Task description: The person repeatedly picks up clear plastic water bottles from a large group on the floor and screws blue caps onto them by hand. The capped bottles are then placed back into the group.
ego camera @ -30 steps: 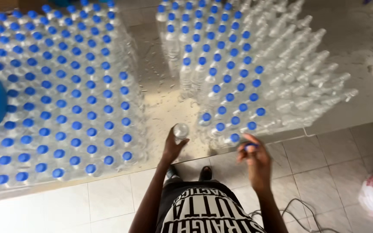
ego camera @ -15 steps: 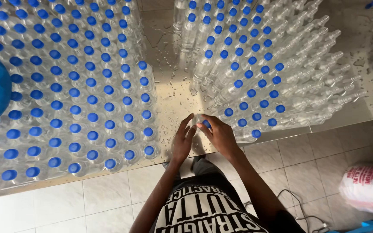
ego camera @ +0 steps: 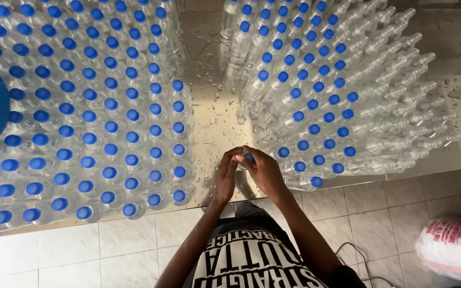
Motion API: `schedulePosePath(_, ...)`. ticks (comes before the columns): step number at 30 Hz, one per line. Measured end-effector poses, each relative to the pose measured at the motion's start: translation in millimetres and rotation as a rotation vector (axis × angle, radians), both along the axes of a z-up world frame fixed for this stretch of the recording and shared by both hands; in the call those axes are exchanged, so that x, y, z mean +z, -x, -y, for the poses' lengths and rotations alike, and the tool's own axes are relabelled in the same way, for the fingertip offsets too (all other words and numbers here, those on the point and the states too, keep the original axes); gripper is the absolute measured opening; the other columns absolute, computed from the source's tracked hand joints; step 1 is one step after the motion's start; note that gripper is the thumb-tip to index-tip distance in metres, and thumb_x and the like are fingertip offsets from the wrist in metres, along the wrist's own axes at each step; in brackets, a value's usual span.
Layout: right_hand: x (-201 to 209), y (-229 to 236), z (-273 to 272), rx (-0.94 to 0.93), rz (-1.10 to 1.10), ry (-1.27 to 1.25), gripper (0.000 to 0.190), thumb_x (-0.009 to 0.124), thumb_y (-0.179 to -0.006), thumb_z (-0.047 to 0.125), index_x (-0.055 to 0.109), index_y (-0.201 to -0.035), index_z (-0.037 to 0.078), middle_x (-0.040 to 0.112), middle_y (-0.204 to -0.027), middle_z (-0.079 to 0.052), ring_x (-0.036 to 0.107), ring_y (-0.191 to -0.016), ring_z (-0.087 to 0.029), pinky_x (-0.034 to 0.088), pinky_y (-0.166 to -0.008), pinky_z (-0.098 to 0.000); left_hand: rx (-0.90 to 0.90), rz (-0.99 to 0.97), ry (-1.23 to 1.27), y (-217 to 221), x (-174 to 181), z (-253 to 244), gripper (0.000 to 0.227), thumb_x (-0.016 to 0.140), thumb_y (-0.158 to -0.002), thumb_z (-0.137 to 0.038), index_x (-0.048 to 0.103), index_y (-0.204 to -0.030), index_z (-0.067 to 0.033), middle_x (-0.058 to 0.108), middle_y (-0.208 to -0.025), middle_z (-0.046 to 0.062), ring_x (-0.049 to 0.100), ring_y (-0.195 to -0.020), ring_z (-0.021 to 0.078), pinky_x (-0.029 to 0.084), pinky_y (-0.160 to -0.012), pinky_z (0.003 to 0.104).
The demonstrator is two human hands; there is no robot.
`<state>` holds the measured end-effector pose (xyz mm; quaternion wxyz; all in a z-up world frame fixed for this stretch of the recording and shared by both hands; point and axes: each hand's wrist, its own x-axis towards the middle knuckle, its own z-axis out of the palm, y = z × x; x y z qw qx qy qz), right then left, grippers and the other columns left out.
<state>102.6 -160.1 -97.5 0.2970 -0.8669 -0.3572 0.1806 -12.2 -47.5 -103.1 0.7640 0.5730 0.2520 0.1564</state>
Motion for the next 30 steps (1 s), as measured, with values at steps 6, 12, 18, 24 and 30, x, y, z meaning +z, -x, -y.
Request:
schedulePosePath(6,38.6,-0.5,-11.5,-0.001,-0.171,0.124,0.052,0.045,-0.115,0.055,0.063,-0.153,0.025,0.079,-0.117,-0.017,0.077,-0.108,-0.04,0.062,-0.093,-0.0564,0.068,-0.083,0.041,-6.6,13.3,0.6,0.051,0.035,-0.119,-0.045,0.056,-0.152,-0.012,0.061,-0.151,0.021,0.044,-0.156,0.0415,0.028,-0.132,0.058)
schedulePosePath(12,5.4,-3.4,2.8,-0.212,-0.571,-0.111,0.048,0.044,-0.116,0.042,0.068,-0.15,0.019,0.073,-0.099,-0.018,0.07,-0.088,-0.032,0.058,-0.078,-0.0443,0.082,-0.104,0.055,-17.3,3.5,10.4,0.055,0.052,-0.115,-0.045,0.046,-0.155,-0.0077,0.056,-0.146,0.023,0.043,-0.154,0.045,0.027,-0.129,0.062)
schedulePosePath(18,-1.7,4.0,3.7,-0.318,-0.685,-0.317,0.031,0.062,-0.112,0.024,0.079,-0.132,0.007,0.073,-0.068,-0.019,0.067,-0.047,-0.019,0.057,-0.039,-0.0307,0.057,-0.094,-0.003,-23.1,2.2,23.2,0.051,0.04,-0.119,-0.043,0.045,-0.158,-0.0098,0.055,-0.151,0.024,0.043,-0.153,0.0468,0.028,-0.128,0.062)
schedulePosePath(24,-3.5,2.4,1.7,-0.356,-0.752,-0.385,0.029,0.062,-0.113,0.022,0.078,-0.125,0.001,0.07,-0.066,-0.02,0.065,-0.047,-0.02,0.057,-0.036,-0.0301,0.042,-0.017,-0.135,-20.8,-23.8,23.0,0.051,0.036,-0.119,-0.043,0.056,-0.152,-0.0111,0.053,-0.147,0.016,0.045,-0.148,0.0371,0.03,-0.126,0.053)
schedulePosePath(30,2.8,2.2,-1.9,-0.311,-0.776,-0.444,0.035,0.06,-0.112,0.02,0.073,-0.141,0.004,0.072,-0.069,-0.022,0.069,-0.052,-0.022,0.063,-0.042,-0.0306,-0.196,0.054,-0.166,4.4,-49.1,-25.4,0.101,0.079,-0.094,-0.047,0.027,-0.173,-0.0104,0.032,-0.172,0.025,0.016,-0.165,0.0494,0.013,-0.133,0.065)
